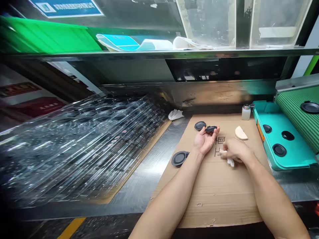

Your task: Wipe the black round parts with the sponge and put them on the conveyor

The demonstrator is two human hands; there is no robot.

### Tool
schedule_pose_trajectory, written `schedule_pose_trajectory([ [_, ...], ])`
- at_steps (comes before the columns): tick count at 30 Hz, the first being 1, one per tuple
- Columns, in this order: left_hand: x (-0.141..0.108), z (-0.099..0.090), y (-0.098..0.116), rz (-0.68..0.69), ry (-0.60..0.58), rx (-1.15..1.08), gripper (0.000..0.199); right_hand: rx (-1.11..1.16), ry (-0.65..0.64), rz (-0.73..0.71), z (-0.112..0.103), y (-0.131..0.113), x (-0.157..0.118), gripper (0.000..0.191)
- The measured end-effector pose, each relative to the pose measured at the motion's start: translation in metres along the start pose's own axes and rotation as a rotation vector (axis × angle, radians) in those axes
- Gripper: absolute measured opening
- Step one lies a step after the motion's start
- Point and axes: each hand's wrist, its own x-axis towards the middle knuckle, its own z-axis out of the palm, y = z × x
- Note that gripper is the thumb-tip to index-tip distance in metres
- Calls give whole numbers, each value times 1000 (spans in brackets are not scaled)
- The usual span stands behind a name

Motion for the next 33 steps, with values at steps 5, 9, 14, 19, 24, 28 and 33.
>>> schedule_pose_trajectory([
  [5, 3, -3, -4, 35, 35, 105, 48, 40, 258, -73, -2, -2, 4, 25],
  [9, 5, -3, -23, 35, 27, 294, 57, -32, 589, -96, -1, -4, 14, 19],
  [14, 1, -3, -48, 56, -72, 516, 51, -164, 610, -16, 11, -8, 18, 26],
  [19, -2, -1, -42, 32, -73, 543, 50, -249, 596, 156, 10, -1, 17, 30],
  [24, -1, 1, -32, 151, 1, 542, 45, -209, 634, 233, 3, 13, 17, 30],
  [28, -9, 6, -31, 624, 116, 662, 55, -196, 588, 175, 7, 14, 19, 28],
  [33, -27, 17, -34, 766, 41, 707, 68, -206, 457, 135, 15, 11, 23, 23],
])
